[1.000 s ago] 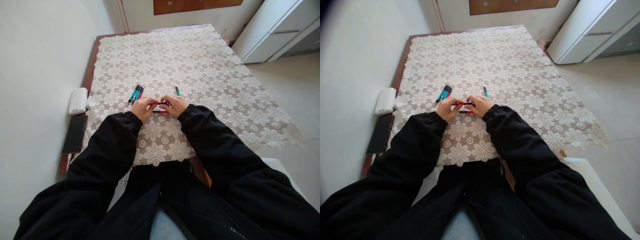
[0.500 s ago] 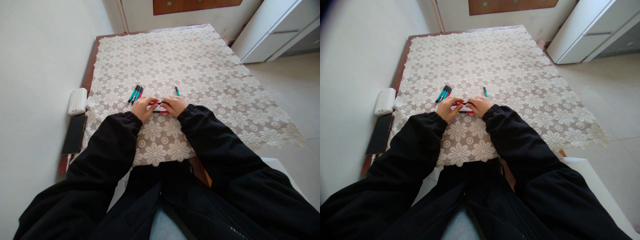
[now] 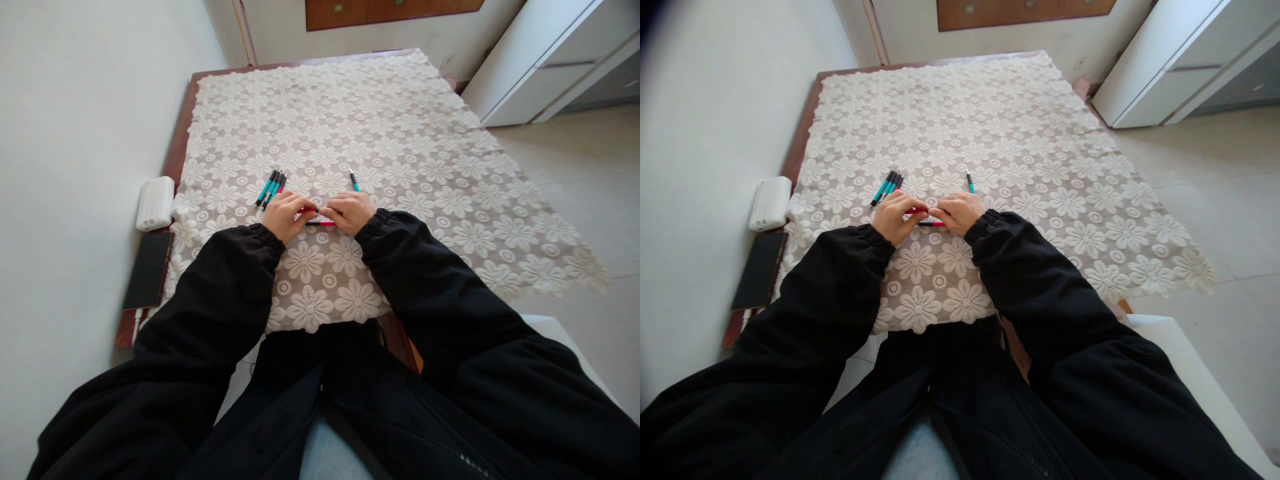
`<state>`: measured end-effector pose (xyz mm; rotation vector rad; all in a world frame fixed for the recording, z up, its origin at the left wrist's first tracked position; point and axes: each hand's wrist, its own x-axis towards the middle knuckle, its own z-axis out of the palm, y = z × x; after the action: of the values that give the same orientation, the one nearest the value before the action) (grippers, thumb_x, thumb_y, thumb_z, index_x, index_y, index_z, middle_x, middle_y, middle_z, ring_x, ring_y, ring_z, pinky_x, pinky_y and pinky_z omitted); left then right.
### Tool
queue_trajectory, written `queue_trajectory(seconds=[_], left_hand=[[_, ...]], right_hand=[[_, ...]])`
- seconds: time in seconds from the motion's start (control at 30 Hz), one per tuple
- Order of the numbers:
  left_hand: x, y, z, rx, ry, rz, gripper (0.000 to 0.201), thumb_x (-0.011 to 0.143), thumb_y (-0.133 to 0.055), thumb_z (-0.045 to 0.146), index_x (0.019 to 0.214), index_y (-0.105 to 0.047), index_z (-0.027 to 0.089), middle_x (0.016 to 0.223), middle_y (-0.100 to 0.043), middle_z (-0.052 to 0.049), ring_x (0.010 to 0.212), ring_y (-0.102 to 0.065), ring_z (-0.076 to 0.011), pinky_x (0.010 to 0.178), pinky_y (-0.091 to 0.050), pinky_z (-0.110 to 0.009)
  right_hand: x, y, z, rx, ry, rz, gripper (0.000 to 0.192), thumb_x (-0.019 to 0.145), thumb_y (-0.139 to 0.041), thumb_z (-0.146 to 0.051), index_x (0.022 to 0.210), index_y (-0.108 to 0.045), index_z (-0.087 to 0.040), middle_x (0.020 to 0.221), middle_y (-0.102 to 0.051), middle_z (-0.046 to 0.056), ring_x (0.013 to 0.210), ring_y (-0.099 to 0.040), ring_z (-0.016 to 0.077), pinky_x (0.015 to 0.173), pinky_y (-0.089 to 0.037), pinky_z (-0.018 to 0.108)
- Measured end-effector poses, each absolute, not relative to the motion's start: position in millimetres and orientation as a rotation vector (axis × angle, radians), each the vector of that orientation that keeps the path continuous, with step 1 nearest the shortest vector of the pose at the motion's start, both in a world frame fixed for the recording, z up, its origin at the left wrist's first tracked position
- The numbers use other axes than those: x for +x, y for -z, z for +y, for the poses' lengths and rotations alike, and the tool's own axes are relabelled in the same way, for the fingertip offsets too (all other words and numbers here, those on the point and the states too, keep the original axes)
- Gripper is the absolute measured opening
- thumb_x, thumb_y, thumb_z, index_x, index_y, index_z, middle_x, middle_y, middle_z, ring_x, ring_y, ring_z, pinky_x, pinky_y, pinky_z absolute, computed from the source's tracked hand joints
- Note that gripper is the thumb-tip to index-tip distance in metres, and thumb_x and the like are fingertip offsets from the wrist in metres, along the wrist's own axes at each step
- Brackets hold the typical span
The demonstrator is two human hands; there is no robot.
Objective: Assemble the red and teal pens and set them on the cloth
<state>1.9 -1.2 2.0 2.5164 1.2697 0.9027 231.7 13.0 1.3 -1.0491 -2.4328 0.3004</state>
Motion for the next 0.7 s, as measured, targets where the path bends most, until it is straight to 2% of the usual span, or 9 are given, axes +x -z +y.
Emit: queue_trajectory(seconds=[0.1, 0.23, 0.3, 0.43, 0.57, 0.7], left_hand=[[2.1, -2.5, -3.3, 2.513, -0.960, 1.294, 0.025, 0.096, -0.064, 0.046, 0.097, -0.076, 0.024, 0.095, -0.077, -0.005, 0.096, -0.065, -0.0243, 0.093, -0.049, -0.041], [1.9, -1.1, -3.1, 2.474, -1.005, 1.357, 0.032, 0.099, -0.058, 0.049, 0.100, -0.076, 0.023, 0.097, -0.078, -0.006, 0.095, -0.065, -0.0237, 0.093, -0.048, -0.041], [1.6, -0.3, -1.8, 2.453, -1.005, 1.378, 0.037, 0.102, -0.051, 0.050, 0.101, -0.076, 0.023, 0.096, -0.078, -0.007, 0.094, -0.065, -0.0233, 0.094, -0.048, -0.041], [0.1, 0.8, 0.6, 2.477, -0.975, 1.363, 0.040, 0.103, -0.049, 0.052, 0.099, -0.077, 0.023, 0.094, -0.078, -0.007, 0.095, -0.065, -0.0235, 0.093, -0.048, -0.041], [-0.9, -0.3, 0.2, 2.508, -0.956, 1.342, 0.033, 0.100, -0.055, 0.049, 0.098, -0.077, 0.024, 0.094, -0.078, -0.006, 0.097, -0.064, -0.0247, 0.095, -0.047, -0.043], [-0.3, -2.5, -1.4, 2.497, -0.965, 1.339, 0.027, 0.098, -0.060, 0.046, 0.099, -0.077, 0.025, 0.096, -0.078, -0.006, 0.096, -0.065, -0.0244, 0.096, -0.047, -0.044]], right_hand=[[231.8, -0.6, 12.8, -1.073, -0.307, -2.431, 0.052, 0.106, -0.039, -0.050, 0.077, -0.070, -0.020, 0.076, -0.066, 0.007, 0.073, -0.056, 0.0193, 0.069, -0.036, 0.034], [231.3, -0.7, 12.5, -1.065, -0.329, -2.318, 0.038, 0.103, -0.046, -0.049, 0.099, -0.071, -0.020, 0.086, -0.068, 0.007, 0.079, -0.057, 0.0205, 0.073, -0.039, 0.033], [231.2, -1.8, 12.5, -1.054, -0.340, -2.283, 0.035, 0.103, -0.047, -0.047, 0.105, -0.070, -0.020, 0.090, -0.069, 0.008, 0.082, -0.057, 0.0214, 0.077, -0.040, 0.034], [231.9, -3.6, 13.1, -1.013, -0.325, -2.338, 0.042, 0.105, -0.040, -0.049, 0.091, -0.068, -0.021, 0.086, -0.067, 0.008, 0.083, -0.056, 0.0216, 0.077, -0.040, 0.034], [233.1, -4.1, 12.0, -1.073, -0.311, -2.391, 0.048, 0.105, -0.038, -0.051, 0.077, -0.064, -0.022, 0.074, -0.062, 0.006, 0.074, -0.054, 0.0201, 0.070, -0.034, 0.034], [233.6, -4.7, 9.9, -1.114, -0.313, -2.385, 0.048, 0.104, -0.040, -0.050, 0.073, -0.062, -0.022, 0.068, -0.058, 0.004, 0.067, -0.051, 0.0185, 0.065, -0.030, 0.033]])
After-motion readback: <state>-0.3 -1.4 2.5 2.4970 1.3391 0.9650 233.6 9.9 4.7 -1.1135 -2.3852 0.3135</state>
